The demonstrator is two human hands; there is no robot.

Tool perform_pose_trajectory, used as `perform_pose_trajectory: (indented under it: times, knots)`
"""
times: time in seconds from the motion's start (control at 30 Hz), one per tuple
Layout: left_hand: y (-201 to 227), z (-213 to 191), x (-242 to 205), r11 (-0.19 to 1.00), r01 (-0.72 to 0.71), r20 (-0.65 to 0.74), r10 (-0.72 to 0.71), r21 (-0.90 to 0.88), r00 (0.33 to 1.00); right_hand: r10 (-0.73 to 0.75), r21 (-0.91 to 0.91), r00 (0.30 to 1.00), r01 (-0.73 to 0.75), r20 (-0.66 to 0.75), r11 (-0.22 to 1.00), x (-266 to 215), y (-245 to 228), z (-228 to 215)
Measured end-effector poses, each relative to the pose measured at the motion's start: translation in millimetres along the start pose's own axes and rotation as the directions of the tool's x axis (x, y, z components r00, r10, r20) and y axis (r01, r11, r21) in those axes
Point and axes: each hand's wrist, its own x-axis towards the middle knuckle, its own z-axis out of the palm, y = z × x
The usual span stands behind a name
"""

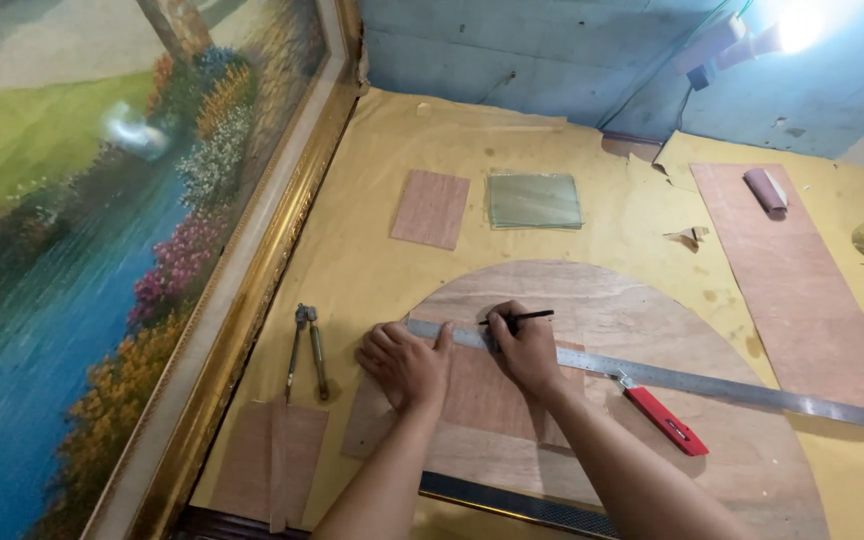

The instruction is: Measuring and marking wooden panels on a workbench using a ruler, pencil, and compass for layout.

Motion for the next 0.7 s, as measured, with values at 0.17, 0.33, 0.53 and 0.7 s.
perform_pose_trajectory:
  times: [0.17,0.33,0.53,0.7]
  knots:
    - [1.9,3.5,-1.2,0.999,0.032,0.036,-0.031,-0.031,0.999,0.076,-0.018,0.997,-0.076,0.011,0.997,-2.5,-12.8,-4.7]
    - [1.1,5.5,-0.6,0.999,0.039,0.042,-0.037,-0.037,0.998,0.079,-0.027,0.997,-0.079,-0.007,0.996,-2.0,-16.4,-4.8]
    - [2.8,5.7,0.2,0.999,0.041,0.031,-0.041,0.002,0.999,0.076,-0.032,0.997,-0.075,0.019,0.997,-1.0,-15.7,-2.2]
    - [2.1,5.6,-0.6,0.999,0.026,0.019,-0.026,0.027,0.999,0.071,-0.039,0.997,-0.069,0.042,0.997,-2.6,-21.1,-3.9]
